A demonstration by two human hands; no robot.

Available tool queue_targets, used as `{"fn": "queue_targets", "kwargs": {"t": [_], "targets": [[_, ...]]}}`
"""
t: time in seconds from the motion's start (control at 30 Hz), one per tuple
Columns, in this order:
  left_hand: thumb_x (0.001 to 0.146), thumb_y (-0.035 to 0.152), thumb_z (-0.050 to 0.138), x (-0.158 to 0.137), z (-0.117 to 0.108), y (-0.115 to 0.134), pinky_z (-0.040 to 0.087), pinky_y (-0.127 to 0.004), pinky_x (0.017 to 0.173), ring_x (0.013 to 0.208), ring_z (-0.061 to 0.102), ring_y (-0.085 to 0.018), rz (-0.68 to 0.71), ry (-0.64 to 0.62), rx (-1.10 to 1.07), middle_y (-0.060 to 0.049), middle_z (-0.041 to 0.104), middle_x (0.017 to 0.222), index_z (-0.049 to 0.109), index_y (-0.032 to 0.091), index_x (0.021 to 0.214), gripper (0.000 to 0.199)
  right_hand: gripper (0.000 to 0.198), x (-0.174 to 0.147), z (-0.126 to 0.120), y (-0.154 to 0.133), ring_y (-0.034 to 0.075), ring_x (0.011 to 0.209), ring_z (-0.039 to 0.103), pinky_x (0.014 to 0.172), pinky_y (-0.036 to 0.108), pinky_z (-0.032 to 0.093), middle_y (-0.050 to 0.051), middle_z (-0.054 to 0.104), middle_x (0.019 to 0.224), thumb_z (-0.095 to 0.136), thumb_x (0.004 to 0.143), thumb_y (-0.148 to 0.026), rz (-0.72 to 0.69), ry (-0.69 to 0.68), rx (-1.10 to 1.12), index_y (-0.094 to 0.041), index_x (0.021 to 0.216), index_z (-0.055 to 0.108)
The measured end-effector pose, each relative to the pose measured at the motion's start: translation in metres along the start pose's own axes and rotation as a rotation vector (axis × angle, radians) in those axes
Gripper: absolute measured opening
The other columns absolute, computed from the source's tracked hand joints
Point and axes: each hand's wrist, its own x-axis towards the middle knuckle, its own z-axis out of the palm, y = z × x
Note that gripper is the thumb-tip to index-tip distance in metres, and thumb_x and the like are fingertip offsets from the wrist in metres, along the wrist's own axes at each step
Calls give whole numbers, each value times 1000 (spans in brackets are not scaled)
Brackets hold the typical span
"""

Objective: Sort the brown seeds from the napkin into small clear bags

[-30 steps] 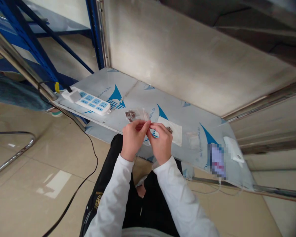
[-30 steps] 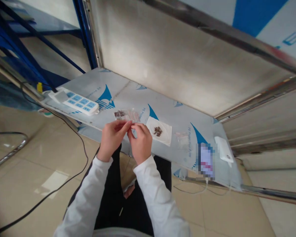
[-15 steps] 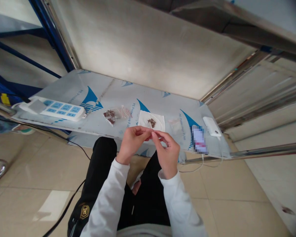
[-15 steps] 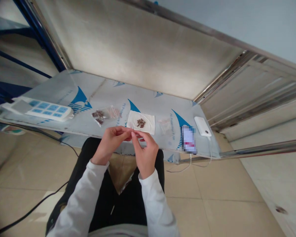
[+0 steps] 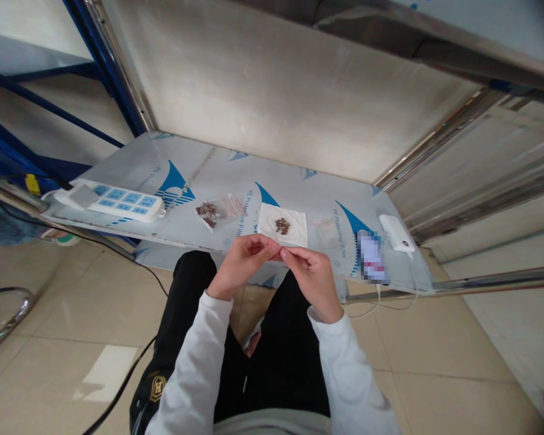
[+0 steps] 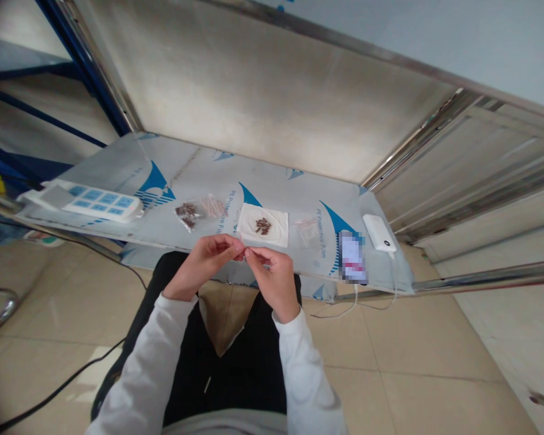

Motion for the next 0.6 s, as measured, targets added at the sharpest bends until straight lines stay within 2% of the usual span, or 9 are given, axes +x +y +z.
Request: {"fn": "queue_targets", "kwargs": {"t": [0.1, 0.17, 0.3, 0.37, 0.4, 0.47, 0.5, 0.53, 0.6], "targets": [[77, 37, 64, 0, -1, -2, 51, -28, 73, 71, 64, -14, 26, -33, 77, -6, 69, 73, 65, 12, 77, 25, 24, -2, 2, 0, 21, 74, 71, 71, 33, 57, 5, 75, 80, 59, 84, -36, 0, -1, 4, -18, 88, 74], [78, 37, 62, 0, 1, -4, 51, -27, 70, 69, 64, -15, 42, -16, 202, -6, 69, 74, 65, 12, 76, 25, 24, -5, 4, 2, 20, 67, 69, 66, 32, 56, 5, 74, 75, 58, 85, -36, -26, 101, -103, -18, 85, 73], [75, 33, 61, -1, 16, -3, 45, -25, 60, 59, 61, -14, -1, 176, 554, -5, 67, 64, 65, 14, 67, 21, 18, -8, 3, 9, 18, 56, 63, 61, 30, 51, 4, 70, 65, 61, 81, -32, -142, 498, -497, -18, 77, 71], [71, 30, 62, -2, 25, 2, 42, -25, 58, 55, 58, -13, -22, 302, 677, -2, 64, 59, 63, 15, 62, 17, 16, -9, -1, 10, 18, 55, 61, 61, 31, 50, 4, 68, 61, 62, 80, -29, -170, 605, -608, -18, 74, 70], [69, 28, 62, -3, 29, 5, 40, -25, 57, 53, 56, -13, -20, 347, 720, -1, 62, 56, 61, 16, 60, 15, 14, -10, -3, 10, 18, 56, 62, 62, 32, 51, 4, 68, 62, 62, 79, -28, -181, 611, -625, -18, 74, 70], [68, 25, 60, -4, 34, 12, 37, -25, 57, 52, 52, -12, 14, 375, 781, 1, 58, 54, 57, 17, 58, 13, 14, -12, -7, 9, 19, 68, 65, 69, 34, 52, 6, 71, 77, 59, 80, -24, -215, 527, -581, -18, 87, 69], [69, 24, 58, -4, 34, 15, 36, -25, 57, 53, 50, -11, 38, 353, 795, 2, 56, 55, 56, 17, 59, 12, 23, -14, -9, 8, 20, 80, 66, 75, 35, 53, 8, 71, 93, 57, 81, -22, -234, 439, -515, -19, 101, 67], [69, 22, 56, -5, 34, 17, 35, -24, 57, 53, 48, -11, 61, 317, 798, 2, 55, 55, 55, 17, 60, 11, 34, -15, -10, 6, 21, 94, 65, 81, 37, 53, 10, 67, 111, 55, 82, -20, -252, 333, -431, -20, 115, 61], [72, 20, 52, -6, 31, 21, 34, -24, 58, 54, 46, -10, 90, 223, 769, 3, 53, 57, 52, 17, 62, 10, 53, -19, -12, 3, 22, 119, 54, 96, 41, 48, 9, 50, 138, 54, 83, -18, -263, 84, -261, -25, 135, 45]]}}
